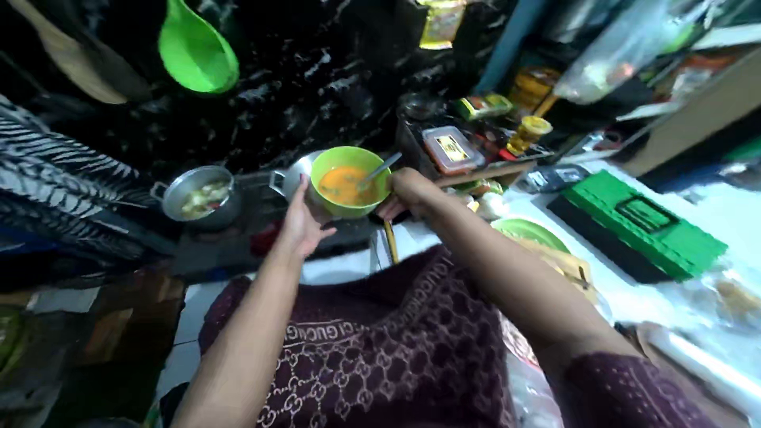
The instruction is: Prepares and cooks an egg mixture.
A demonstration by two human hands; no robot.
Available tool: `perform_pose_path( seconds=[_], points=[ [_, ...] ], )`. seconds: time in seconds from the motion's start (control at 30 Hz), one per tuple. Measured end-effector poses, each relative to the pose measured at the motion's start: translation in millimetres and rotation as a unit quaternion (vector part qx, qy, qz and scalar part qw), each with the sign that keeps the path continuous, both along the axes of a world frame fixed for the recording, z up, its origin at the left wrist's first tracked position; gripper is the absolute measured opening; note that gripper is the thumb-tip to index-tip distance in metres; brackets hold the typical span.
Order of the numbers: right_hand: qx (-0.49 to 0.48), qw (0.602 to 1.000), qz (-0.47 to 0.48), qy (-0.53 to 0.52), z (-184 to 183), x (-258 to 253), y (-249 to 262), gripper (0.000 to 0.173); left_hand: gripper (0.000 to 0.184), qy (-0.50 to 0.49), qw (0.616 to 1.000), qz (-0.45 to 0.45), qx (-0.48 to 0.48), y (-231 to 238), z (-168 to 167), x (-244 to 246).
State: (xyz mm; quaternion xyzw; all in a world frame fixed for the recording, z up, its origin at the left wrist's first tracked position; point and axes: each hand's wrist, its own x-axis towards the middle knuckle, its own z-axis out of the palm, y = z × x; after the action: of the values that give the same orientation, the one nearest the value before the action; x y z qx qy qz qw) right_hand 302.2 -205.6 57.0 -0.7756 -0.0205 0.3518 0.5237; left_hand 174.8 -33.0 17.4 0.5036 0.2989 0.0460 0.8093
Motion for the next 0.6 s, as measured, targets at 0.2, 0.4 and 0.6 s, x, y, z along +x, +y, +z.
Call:
perform_pose_path(
  seconds=[0.2,0.4,0.6],
  points=[
    [-0.032,0.995,0.078,-0.053,-23.2,-11.6,57.5,0.039,0.051,0.003,0.982,0.159,-0.106,28.6,-11.3,11.7],
    [-0.203,0.766,0.164,-0.588,-18.9,0.9,76.5,0.051,0.046,-0.008,0.973,0.206,-0.104,36.2,-29.9,21.1],
    [-0.299,0.743,0.270,-0.534,-24.5,2.2,101.1,0.042,0.044,-0.009,0.981,0.180,-0.074,43.8,-42.8,22.3]
  ],
)
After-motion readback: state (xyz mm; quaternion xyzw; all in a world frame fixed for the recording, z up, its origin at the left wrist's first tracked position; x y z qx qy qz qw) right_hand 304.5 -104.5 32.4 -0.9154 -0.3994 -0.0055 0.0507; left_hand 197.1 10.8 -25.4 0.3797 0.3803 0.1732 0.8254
